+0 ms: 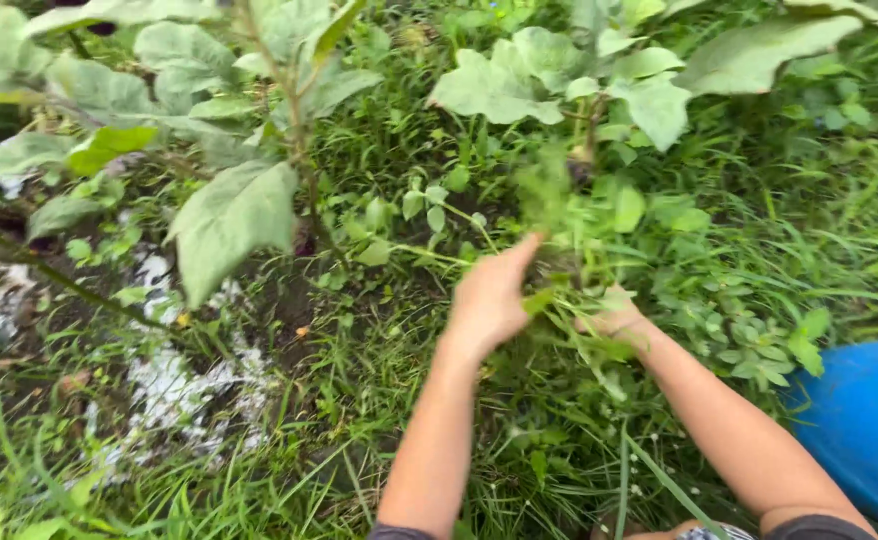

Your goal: Weeding around eggplant plants in a garden and placing the weeds into a blue bucket.

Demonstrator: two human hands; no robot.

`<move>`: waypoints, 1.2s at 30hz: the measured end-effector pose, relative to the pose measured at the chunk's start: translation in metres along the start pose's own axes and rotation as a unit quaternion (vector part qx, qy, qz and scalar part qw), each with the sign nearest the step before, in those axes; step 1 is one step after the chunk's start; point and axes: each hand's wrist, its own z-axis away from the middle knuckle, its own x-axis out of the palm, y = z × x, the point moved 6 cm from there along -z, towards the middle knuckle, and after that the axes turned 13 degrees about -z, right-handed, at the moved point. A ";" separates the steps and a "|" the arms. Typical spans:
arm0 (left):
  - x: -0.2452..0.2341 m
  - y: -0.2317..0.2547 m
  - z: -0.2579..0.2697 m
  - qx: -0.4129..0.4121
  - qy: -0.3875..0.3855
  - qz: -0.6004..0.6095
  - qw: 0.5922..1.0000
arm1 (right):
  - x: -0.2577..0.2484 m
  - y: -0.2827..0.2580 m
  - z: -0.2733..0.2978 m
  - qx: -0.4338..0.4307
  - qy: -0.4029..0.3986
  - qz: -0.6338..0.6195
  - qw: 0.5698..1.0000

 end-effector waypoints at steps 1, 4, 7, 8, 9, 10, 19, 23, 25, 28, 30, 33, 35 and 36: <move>0.001 -0.021 0.001 0.017 -0.031 -0.023 0.999 | -0.011 0.019 -0.011 0.092 0.028 -0.292 0.952; -0.002 -0.049 -0.011 0.021 -0.059 -0.131 0.989 | 0.000 -0.030 0.013 0.099 0.014 -0.480 0.872; 0.038 -0.079 -0.037 0.020 -0.058 -0.253 0.965 | -0.011 -0.085 0.048 -0.025 -0.006 -0.359 0.933; 0.058 -0.091 -0.048 0.032 -0.060 -0.291 0.954 | -0.022 -0.099 0.056 -0.078 0.007 -0.322 0.944; 0.074 -0.093 -0.052 0.039 -0.066 -0.292 0.954 | -0.035 -0.102 0.065 -0.082 0.014 -0.325 0.942; 0.093 -0.098 -0.056 0.039 -0.100 -0.289 0.951 | -0.051 -0.112 0.077 -0.155 0.033 -0.266 0.951; 0.243 -0.148 -0.030 -0.027 -0.239 0.019 0.970 | -0.069 -0.186 0.133 -0.342 0.144 -0.088 0.924; 0.226 -0.115 0.005 -0.084 -0.254 0.117 0.956 | -0.070 -0.176 0.091 -0.175 -0.257 -0.547 0.777; 0.222 -0.111 0.010 -0.037 -0.243 0.033 0.969 | -0.059 -0.179 0.088 -0.179 -0.232 -0.468 0.834; 0.205 -0.108 0.007 -0.036 -0.211 -0.061 0.975 | -0.041 -0.177 0.095 -0.181 -0.144 -0.256 0.939; 0.179 -0.102 0.000 -0.077 -0.187 -0.073 0.977 | -0.031 -0.178 0.102 -0.178 -0.082 -0.120 0.973; 0.117 -0.050 -0.012 0.141 0.074 -0.017 0.987 | -0.024 -0.177 0.111 -0.154 0.048 0.157 0.974; 0.104 -0.031 -0.020 0.213 0.141 -0.094 0.962 | -0.015 -0.169 0.113 -0.082 0.020 0.144 0.986; 0.096 -0.006 -0.026 0.216 0.140 -0.093 0.962 | -0.014 -0.165 0.111 -0.083 0.024 0.144 0.986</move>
